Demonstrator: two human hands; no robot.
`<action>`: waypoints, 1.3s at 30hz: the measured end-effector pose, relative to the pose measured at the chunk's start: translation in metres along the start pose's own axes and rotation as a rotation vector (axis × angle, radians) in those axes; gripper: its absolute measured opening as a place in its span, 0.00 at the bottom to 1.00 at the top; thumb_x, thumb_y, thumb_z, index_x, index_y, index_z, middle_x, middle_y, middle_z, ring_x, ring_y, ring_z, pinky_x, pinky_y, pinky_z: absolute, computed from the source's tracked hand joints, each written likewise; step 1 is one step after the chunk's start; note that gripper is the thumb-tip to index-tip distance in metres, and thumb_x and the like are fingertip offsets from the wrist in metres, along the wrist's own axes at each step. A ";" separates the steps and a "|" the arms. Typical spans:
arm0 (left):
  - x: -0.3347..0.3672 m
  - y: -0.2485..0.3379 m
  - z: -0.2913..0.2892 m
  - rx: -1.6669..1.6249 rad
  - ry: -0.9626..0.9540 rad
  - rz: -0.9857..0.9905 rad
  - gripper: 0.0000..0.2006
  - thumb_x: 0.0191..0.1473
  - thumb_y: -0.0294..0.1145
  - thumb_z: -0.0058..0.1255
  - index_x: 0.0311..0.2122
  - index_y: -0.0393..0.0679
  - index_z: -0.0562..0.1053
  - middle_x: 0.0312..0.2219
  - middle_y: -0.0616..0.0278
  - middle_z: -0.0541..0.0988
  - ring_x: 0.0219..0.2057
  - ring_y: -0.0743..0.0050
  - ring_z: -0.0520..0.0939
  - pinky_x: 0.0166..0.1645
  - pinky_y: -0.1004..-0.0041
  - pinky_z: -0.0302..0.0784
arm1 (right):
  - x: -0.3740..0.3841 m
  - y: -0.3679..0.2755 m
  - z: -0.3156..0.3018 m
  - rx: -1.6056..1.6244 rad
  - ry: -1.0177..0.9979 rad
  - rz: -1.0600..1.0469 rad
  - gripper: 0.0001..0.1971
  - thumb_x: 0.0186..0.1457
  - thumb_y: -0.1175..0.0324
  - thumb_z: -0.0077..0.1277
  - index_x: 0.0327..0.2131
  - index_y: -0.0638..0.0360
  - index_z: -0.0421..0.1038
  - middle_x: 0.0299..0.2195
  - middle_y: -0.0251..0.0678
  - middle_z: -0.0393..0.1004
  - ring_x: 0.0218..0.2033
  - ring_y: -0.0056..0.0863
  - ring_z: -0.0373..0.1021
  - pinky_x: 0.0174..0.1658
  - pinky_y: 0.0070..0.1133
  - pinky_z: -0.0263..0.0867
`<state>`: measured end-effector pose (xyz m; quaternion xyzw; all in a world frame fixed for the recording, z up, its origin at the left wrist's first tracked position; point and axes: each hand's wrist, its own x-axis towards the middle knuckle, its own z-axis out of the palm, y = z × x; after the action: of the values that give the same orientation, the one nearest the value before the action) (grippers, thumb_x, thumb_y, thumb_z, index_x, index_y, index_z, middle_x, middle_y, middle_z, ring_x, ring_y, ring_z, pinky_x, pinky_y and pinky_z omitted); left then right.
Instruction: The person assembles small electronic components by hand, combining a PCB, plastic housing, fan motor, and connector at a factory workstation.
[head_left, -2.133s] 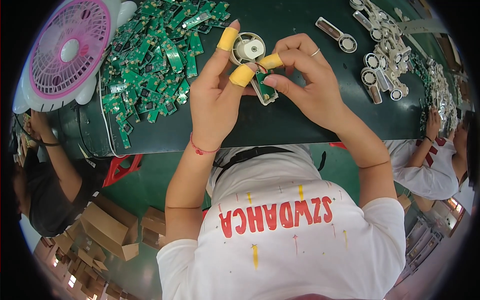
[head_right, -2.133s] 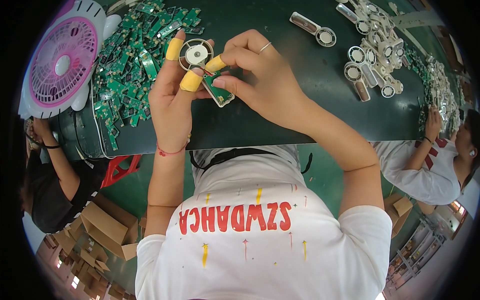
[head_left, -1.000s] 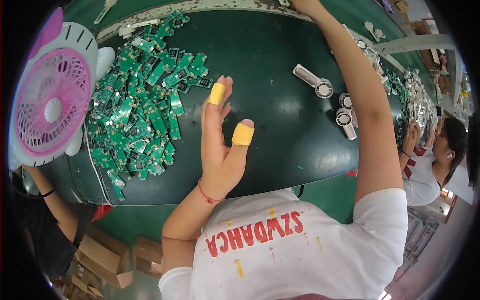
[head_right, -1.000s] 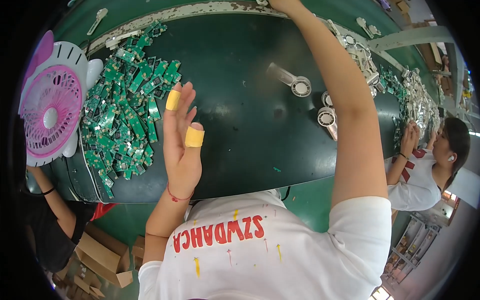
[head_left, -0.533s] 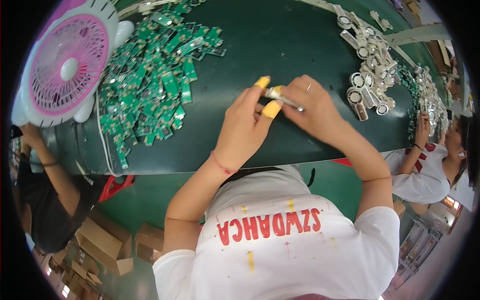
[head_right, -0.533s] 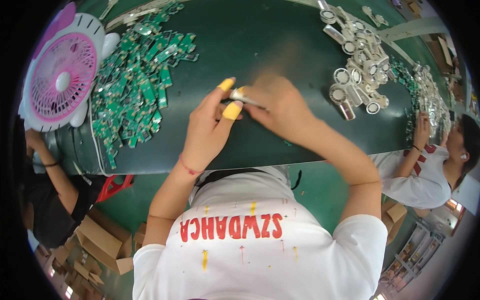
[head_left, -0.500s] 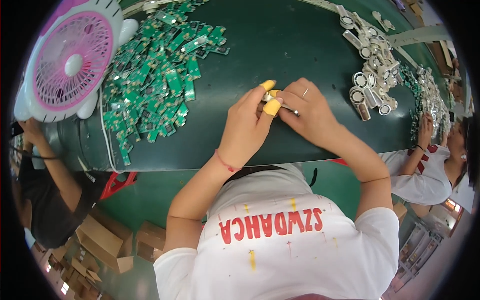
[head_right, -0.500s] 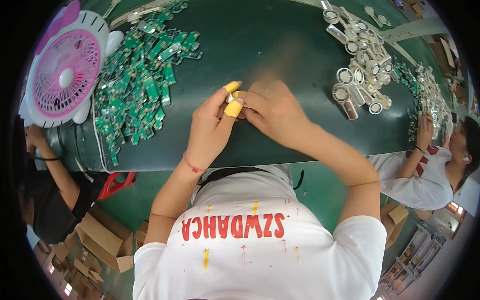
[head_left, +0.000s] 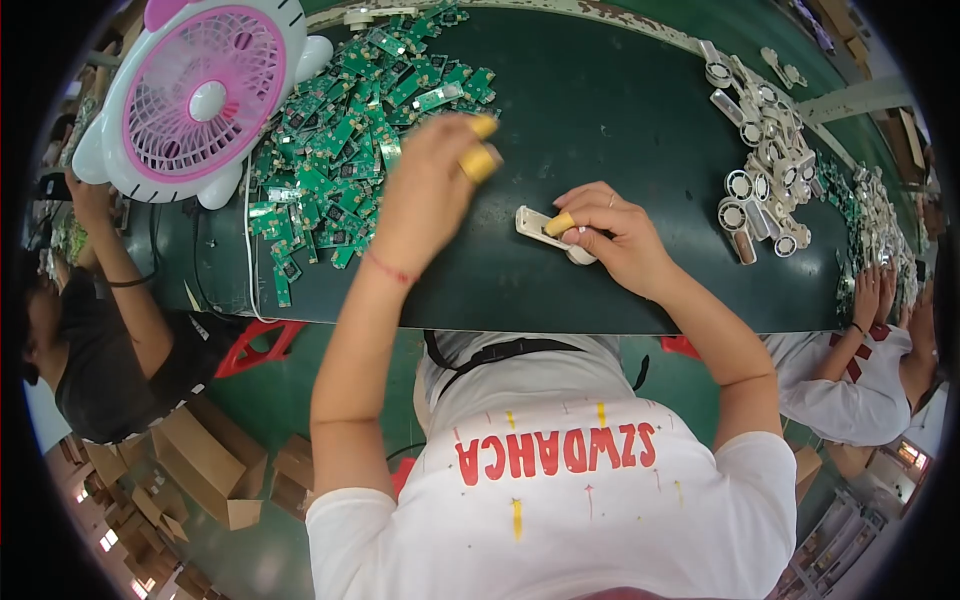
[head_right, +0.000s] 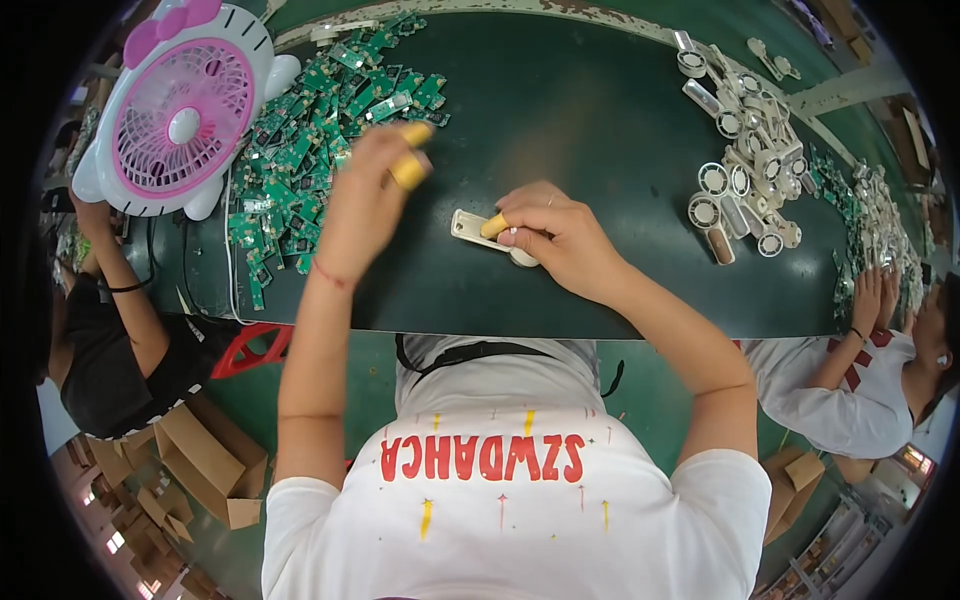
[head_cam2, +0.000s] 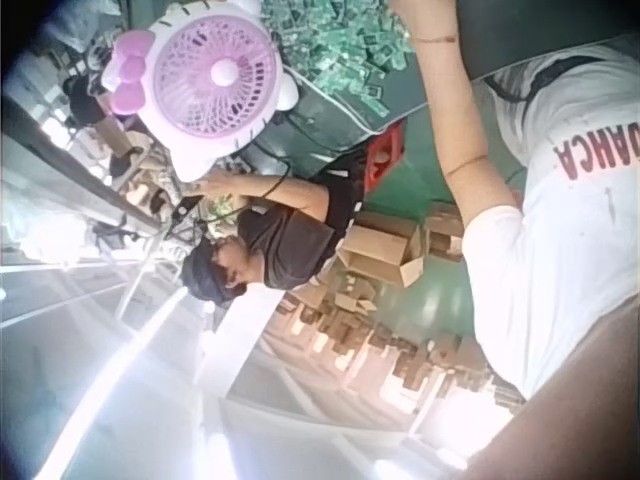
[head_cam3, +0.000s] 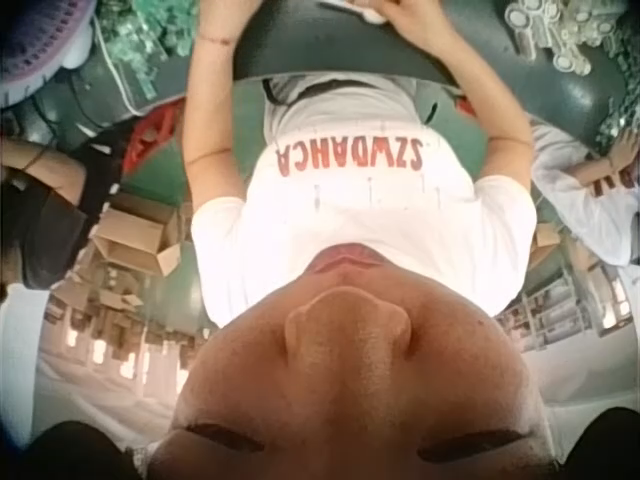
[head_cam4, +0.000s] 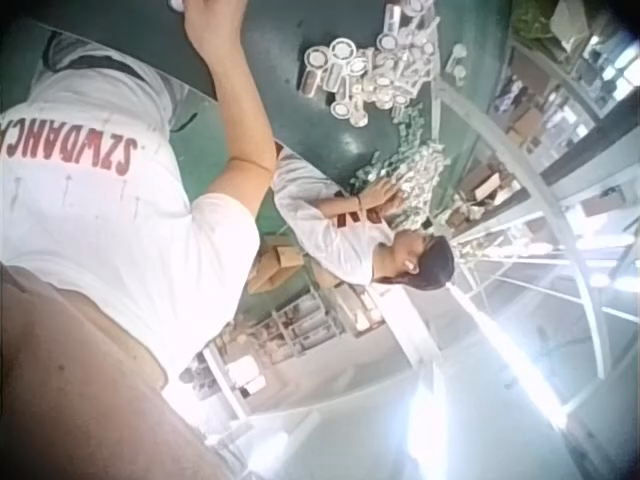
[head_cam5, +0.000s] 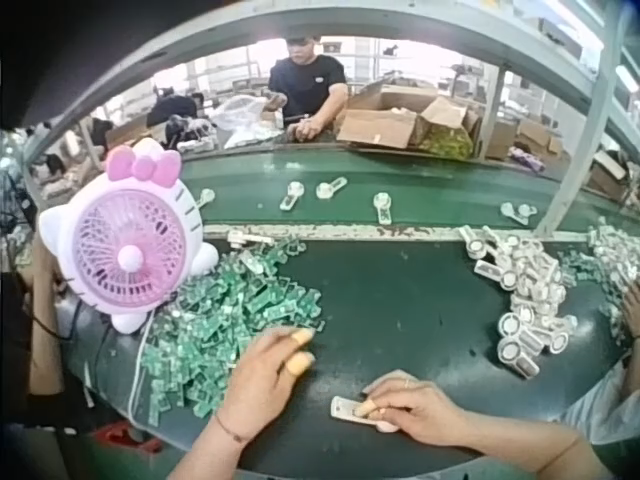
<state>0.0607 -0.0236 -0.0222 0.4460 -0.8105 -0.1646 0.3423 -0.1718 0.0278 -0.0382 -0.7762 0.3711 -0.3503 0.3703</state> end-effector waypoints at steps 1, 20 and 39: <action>0.011 -0.009 -0.007 0.216 0.132 0.012 0.14 0.45 0.25 0.51 0.40 0.40 0.72 0.36 0.56 0.74 0.38 0.59 0.73 0.44 0.70 0.68 | 0.000 -0.003 0.001 0.004 -0.001 -0.008 0.10 0.48 0.74 0.53 0.36 0.61 0.72 0.32 0.36 0.72 0.36 0.28 0.67 0.39 0.23 0.64; -0.014 0.063 0.012 -0.335 0.010 0.045 0.17 0.44 0.17 0.44 0.42 0.40 0.71 0.31 0.59 0.76 0.26 0.61 0.71 0.31 0.70 0.68 | 0.021 -0.062 -0.006 0.561 0.046 0.439 0.10 0.55 0.65 0.46 0.27 0.64 0.68 0.21 0.30 0.70 0.24 0.13 0.65 0.29 0.14 0.61; -0.022 0.071 0.012 -0.246 0.201 0.115 0.24 0.36 0.13 0.43 0.44 0.38 0.71 0.43 0.61 0.76 0.25 0.66 0.72 0.34 0.74 0.68 | 0.027 -0.072 -0.007 0.757 0.008 0.526 0.10 0.56 0.67 0.39 0.27 0.63 0.65 0.17 0.31 0.66 0.14 0.11 0.53 0.21 0.12 0.54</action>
<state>0.0173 0.0328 0.0012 0.3678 -0.7701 -0.1971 0.4826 -0.1417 0.0359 0.0321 -0.4641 0.4029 -0.3584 0.7027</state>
